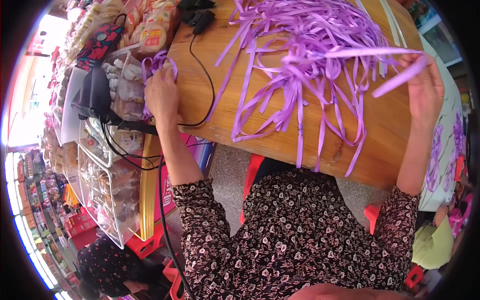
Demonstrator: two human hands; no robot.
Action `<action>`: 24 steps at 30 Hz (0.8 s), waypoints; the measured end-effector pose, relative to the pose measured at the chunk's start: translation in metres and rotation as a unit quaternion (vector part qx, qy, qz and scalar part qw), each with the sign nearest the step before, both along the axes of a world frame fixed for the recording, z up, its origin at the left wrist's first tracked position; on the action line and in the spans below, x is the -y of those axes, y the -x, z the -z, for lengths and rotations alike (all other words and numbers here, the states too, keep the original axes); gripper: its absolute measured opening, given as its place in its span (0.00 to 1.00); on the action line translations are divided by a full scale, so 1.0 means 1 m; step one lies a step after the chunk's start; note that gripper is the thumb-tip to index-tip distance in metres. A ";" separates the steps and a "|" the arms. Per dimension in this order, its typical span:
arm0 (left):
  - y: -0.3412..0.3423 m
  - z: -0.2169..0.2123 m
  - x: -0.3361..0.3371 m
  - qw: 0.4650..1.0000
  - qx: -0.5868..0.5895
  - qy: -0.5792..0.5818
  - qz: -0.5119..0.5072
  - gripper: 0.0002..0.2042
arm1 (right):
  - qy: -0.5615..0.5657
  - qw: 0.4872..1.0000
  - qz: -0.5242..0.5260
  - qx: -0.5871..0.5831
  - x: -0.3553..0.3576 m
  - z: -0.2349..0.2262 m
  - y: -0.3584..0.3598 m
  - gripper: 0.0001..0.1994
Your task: Tying knots in thin purple ribbons at a workbench.
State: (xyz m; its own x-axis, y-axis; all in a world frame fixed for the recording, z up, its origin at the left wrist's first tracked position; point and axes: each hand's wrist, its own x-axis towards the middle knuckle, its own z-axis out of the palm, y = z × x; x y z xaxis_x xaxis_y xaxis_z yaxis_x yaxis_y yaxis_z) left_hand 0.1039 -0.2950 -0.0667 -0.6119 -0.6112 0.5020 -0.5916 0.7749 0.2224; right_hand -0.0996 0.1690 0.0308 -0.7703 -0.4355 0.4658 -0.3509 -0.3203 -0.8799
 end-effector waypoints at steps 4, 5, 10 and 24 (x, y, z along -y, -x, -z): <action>0.024 0.002 0.022 0.993 0.045 -0.100 0.037 0.26 | 0.021 0.998 -0.057 -0.022 -0.032 -0.033 0.000 0.11; 0.015 0.000 0.026 0.991 0.081 -0.103 -0.010 0.25 | -0.068 0.995 0.031 -0.070 -0.004 -0.026 -0.009 0.10; 0.017 -0.036 -0.011 0.994 0.015 0.086 -0.065 0.19 | -0.173 0.953 0.180 -0.174 0.010 -0.055 -0.004 0.07; 0.113 -0.097 -0.292 0.651 -0.210 -0.412 0.601 0.18 | -0.059 0.998 -0.014 0.024 -0.008 -0.093 -0.038 0.08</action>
